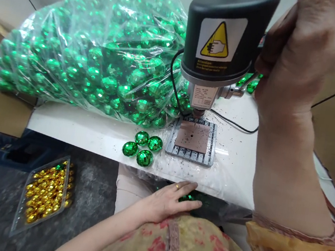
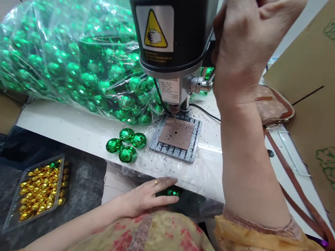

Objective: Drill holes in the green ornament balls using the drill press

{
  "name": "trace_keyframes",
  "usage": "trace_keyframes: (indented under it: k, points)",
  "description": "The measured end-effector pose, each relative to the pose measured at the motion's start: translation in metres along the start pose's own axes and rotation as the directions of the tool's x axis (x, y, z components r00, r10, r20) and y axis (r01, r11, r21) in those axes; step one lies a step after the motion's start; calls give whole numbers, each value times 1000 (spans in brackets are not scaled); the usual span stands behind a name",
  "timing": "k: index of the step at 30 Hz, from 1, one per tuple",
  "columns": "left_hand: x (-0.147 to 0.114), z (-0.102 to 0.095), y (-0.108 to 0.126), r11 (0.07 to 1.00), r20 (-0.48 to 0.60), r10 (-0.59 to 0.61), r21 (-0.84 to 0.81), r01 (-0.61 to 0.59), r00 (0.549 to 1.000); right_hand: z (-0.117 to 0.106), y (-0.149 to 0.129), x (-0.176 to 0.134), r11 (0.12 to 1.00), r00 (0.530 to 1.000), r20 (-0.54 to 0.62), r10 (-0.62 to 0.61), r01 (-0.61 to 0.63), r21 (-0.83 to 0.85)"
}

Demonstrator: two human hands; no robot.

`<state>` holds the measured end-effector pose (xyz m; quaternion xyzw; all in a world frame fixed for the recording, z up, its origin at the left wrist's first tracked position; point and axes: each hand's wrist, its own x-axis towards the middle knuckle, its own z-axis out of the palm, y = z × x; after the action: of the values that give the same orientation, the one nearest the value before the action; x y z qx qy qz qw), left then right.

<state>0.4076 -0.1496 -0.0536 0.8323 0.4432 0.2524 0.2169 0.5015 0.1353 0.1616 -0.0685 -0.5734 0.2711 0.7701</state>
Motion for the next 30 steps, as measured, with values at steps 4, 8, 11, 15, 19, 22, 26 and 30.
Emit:
trace_keyframes:
  k: [4,8,11,15,19,22,26,30]
  points:
    - [-2,-6,-16,993,-297,-6,110,41,955,2,-12,-3,993,997,-3,83,-83,-83]
    - [11,-30,-36,908,-599,-154,228,352,786,4,-24,-5,980,985,-14,171,-172,-104]
    - [30,-51,-49,747,-632,-284,324,580,721,4,-20,-3,982,988,-26,155,-157,-106]
    - [47,-66,-61,537,-518,-463,482,693,719,1,-4,0,996,999,0,38,-38,-77]
    - [52,-72,-71,513,-417,-514,551,658,750,1,1,-1,999,999,-27,-35,34,-14]
    - [53,-77,-73,619,-469,-463,435,653,752,2,-3,-4,999,999,-42,-35,36,21]
    - [64,-79,-66,877,-672,-370,-25,481,641,4,-7,-7,1000,999,-46,-29,29,11]
    - [89,-73,-56,675,-577,-699,-727,123,423,4,-9,-8,998,998,-64,-18,15,-55]
